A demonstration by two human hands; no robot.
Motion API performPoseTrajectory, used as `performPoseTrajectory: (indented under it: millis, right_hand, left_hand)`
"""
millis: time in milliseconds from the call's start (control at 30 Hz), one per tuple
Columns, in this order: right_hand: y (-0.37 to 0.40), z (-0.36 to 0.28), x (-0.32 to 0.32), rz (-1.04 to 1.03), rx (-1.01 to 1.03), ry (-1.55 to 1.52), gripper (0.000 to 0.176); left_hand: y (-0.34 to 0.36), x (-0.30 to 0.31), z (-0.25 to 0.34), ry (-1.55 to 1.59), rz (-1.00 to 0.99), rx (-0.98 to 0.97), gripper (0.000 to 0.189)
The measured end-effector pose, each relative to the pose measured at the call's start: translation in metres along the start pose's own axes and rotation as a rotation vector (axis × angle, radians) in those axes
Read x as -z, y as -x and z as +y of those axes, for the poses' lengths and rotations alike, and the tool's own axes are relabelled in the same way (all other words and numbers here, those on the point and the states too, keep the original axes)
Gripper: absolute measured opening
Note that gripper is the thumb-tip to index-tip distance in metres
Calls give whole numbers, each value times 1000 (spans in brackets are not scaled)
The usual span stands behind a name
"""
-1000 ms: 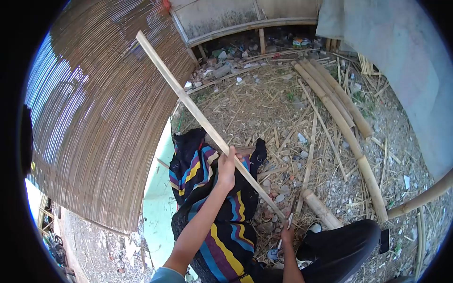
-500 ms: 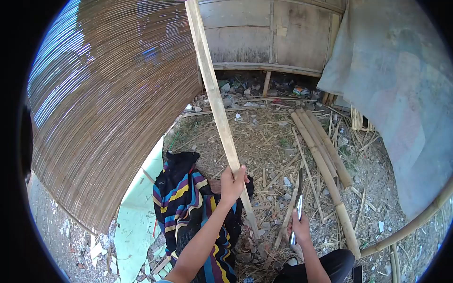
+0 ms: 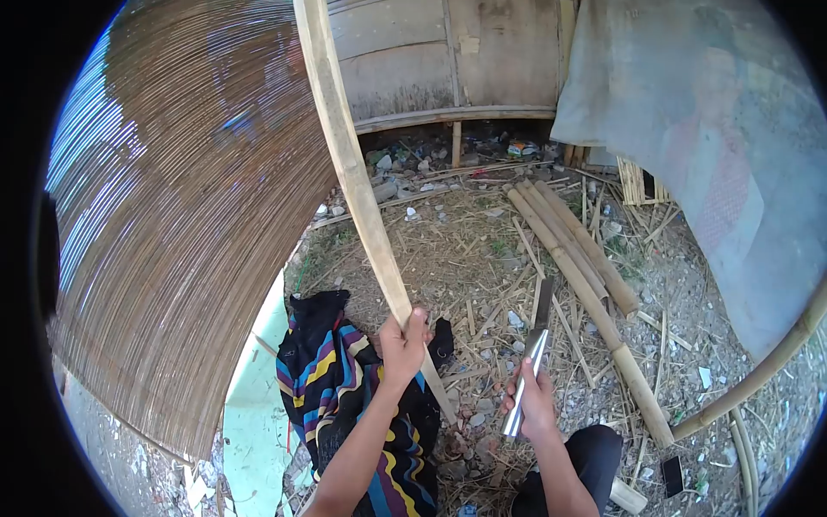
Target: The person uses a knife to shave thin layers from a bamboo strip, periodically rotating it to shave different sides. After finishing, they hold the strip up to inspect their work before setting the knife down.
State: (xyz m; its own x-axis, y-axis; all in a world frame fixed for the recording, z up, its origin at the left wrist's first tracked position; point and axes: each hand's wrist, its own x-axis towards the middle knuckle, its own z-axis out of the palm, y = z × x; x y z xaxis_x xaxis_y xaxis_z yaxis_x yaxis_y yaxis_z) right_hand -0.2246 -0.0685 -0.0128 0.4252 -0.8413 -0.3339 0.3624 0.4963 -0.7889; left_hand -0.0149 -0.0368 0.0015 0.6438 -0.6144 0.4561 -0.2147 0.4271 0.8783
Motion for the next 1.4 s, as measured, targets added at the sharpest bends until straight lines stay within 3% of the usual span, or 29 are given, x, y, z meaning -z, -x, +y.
performPoseTrajectory:
  millis: [133,267,400,467,567,867,1067,1233,1400]
  right_hand:
    - [3,-8,-8,-32,75,-25,34]
    - [1,-12,-13,-11,147,-58,31]
    - [1,-14,-15,4,192,-66,31]
    - [0,-16,-16,23,196,-81,31]
    - [-3,-16,-10,0,218,-60,31]
    - [7,-54,-10,57,371,-203,27]
    - [15,-113,-34,38,671,-258,16]
    - [21,-129,-49,-24,716,-241,24]
    - [16,-121,-57,16,710,-197,20]
  left_hand:
    - [4,-6,-1,87,-123,-35,29]
    - [7,-13,5,-59,-231,-95,40]
    - [9,-20,5,-169,-236,-109,40]
    - [8,-24,-2,-248,-211,-262,40]
    - [12,-25,-4,-287,-226,-279,41]
    - [26,-39,1,-359,-305,-302,43]
    - [31,-46,3,-386,-360,-281,42]
    - [32,-48,7,-389,-312,-277,42]
    - [35,-50,7,-397,-296,-282,42]
